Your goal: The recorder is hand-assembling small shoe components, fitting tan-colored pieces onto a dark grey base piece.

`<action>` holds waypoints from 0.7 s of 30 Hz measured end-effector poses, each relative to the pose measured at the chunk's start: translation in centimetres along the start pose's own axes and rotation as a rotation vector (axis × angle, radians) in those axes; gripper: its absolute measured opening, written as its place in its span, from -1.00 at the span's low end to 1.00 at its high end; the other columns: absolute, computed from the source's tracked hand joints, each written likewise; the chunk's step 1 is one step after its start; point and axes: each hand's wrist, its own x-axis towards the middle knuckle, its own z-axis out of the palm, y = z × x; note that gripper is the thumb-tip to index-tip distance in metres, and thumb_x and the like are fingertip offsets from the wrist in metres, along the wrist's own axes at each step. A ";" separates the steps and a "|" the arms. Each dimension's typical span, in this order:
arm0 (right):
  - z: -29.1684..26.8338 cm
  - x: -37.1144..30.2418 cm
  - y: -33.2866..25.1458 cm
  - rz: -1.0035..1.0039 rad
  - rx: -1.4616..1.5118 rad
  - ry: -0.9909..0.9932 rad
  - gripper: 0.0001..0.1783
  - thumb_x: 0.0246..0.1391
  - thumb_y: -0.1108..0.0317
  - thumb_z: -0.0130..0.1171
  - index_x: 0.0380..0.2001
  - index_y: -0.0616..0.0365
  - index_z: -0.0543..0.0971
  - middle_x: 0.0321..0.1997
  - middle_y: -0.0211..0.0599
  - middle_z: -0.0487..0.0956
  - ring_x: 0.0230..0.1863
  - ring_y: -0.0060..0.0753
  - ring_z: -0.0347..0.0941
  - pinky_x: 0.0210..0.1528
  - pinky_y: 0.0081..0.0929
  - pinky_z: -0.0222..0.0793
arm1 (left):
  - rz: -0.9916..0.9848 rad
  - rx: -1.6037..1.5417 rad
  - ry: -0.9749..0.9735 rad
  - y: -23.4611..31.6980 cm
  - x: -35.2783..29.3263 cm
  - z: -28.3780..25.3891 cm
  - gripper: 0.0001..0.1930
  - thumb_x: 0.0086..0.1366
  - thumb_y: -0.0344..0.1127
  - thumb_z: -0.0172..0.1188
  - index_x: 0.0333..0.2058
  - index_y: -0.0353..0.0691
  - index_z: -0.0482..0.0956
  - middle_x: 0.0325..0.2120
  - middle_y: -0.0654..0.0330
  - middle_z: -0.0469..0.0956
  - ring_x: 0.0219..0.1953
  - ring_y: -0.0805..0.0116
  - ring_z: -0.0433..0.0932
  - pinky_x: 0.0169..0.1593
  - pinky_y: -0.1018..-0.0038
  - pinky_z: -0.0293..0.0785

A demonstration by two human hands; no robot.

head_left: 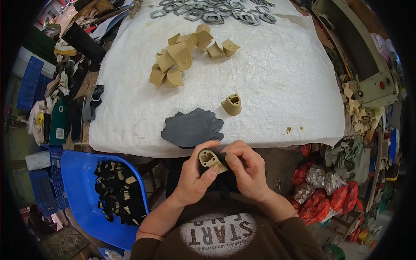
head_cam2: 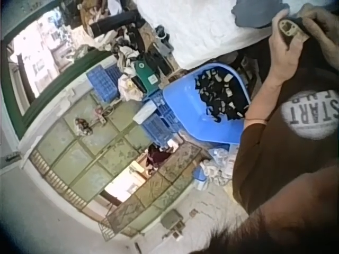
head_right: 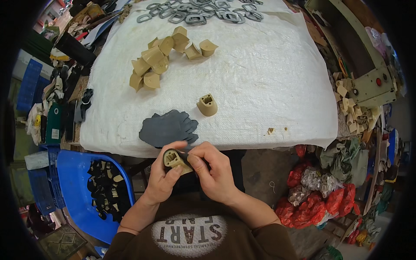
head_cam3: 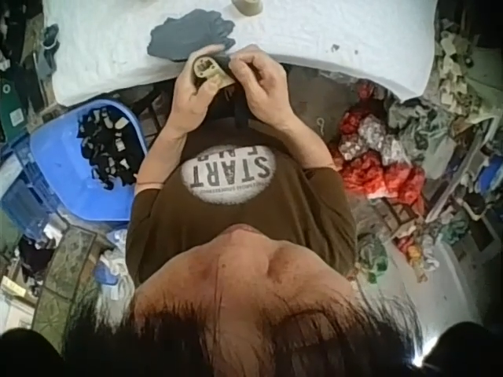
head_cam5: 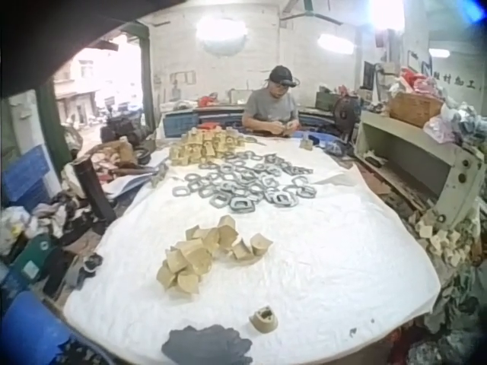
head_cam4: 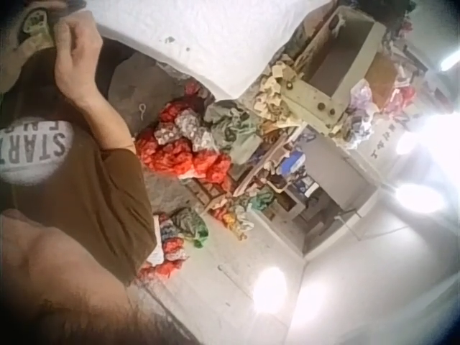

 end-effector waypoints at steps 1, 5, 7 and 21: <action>0.2 0.1 0.0 -0.037 -0.040 0.016 -0.92 0.09 0.52 0.10 -0.33 0.30 0.49 -0.39 -0.24 0.45 -0.40 -0.45 0.38 -0.33 -0.57 0.31 | 0.018 0.011 0.044 -0.4 -0.1 0.2 -0.57 0.25 -0.25 0.08 0.03 -0.33 0.27 -0.33 0.20 0.48 -0.30 0.55 0.40 -0.19 0.57 0.37; 0.5 0.1 0.0 -0.101 -0.104 0.054 -0.96 0.08 0.54 0.09 -0.38 0.30 0.49 -0.39 -0.20 0.50 -0.43 -0.34 0.42 -0.36 -0.53 0.33 | 0.068 0.084 0.155 -0.8 0.0 1.1 -0.73 0.25 -0.31 0.06 -0.15 -0.31 0.30 -0.43 0.22 0.43 -0.37 0.53 0.38 -0.25 0.54 0.37; 0.9 0.1 0.0 -0.146 -0.143 0.068 -0.94 0.07 0.56 0.09 -0.35 0.30 0.49 -0.38 -0.18 0.50 -0.41 -0.29 0.43 -0.35 -0.51 0.34 | 0.089 0.119 0.170 -0.8 0.1 1.3 -0.73 0.27 -0.30 0.04 -0.13 -0.31 0.28 -0.42 0.20 0.42 -0.37 0.51 0.38 -0.25 0.53 0.37; -0.2 -0.5 -1.6 -0.319 -0.582 -0.244 -0.54 -0.03 0.57 0.08 0.03 0.30 0.41 0.01 0.09 0.39 -0.05 0.02 0.39 -0.08 -0.33 0.38 | -0.012 -0.016 0.082 -0.8 0.2 0.6 -0.45 0.42 0.00 -0.20 0.15 -0.32 0.03 -0.25 0.19 0.29 -0.27 0.50 0.28 -0.11 0.58 0.26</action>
